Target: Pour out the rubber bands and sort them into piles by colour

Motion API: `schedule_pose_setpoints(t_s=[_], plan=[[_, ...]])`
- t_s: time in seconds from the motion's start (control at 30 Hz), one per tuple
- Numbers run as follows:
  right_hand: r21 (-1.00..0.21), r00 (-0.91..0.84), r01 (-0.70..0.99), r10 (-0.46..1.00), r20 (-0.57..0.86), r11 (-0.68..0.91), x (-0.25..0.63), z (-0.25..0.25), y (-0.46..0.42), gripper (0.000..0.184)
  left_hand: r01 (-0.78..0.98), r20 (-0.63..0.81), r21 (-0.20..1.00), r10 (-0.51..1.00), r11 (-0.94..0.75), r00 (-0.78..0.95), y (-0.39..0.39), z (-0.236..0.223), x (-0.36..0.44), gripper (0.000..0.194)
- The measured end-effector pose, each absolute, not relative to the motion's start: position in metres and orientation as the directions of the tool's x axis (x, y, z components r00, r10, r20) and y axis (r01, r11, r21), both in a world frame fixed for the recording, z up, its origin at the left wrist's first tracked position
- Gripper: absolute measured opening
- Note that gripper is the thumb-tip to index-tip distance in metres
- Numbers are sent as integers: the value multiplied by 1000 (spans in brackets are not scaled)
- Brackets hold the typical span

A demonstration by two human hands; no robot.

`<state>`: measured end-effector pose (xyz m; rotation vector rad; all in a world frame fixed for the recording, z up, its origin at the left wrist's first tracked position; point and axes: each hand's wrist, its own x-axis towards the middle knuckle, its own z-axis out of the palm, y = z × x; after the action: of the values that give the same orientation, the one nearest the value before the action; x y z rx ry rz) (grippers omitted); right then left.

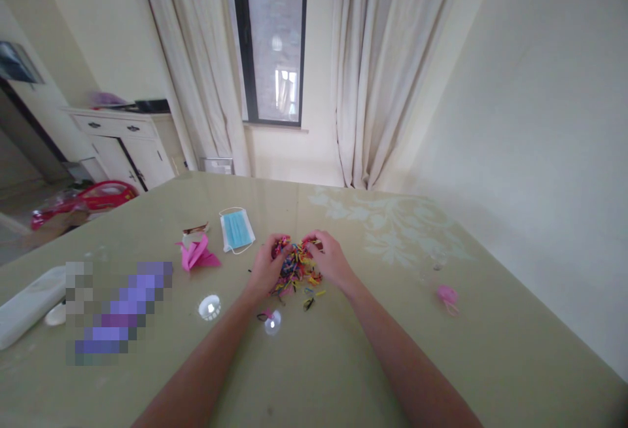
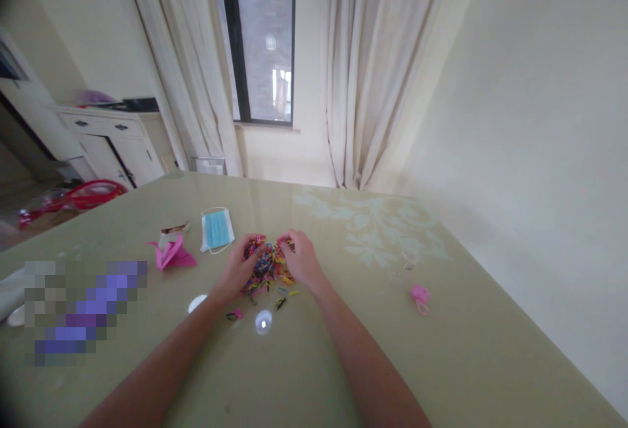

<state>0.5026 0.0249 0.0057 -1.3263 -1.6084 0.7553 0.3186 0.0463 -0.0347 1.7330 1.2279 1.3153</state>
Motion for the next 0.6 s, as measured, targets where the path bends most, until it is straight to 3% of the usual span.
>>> schedule_pose_setpoints(t_s=[0.23, 0.43, 0.53, 0.6], plan=[[-893, -47, 382, 970, 240, 240, 504, 12, 22, 14, 234, 356, 883, 906, -406, 227, 40, -28, 325, 46], [-828, -84, 471, 950, 301, 305, 504, 23, 18, 14, 48, 215, 970, 937, -237, 276, 41, -26, 319, 56], [-772, -219, 546, 945, 242, 324, 512, 29, 14, 18, 210, 212, 931, 911, -299, 354, 44, -24, 301, 58], [-699, -325, 625, 930, 174, 349, 521, 29, 11, 33, 406, 201, 825, 875, -394, 440, 42, -23, 286, 60]])
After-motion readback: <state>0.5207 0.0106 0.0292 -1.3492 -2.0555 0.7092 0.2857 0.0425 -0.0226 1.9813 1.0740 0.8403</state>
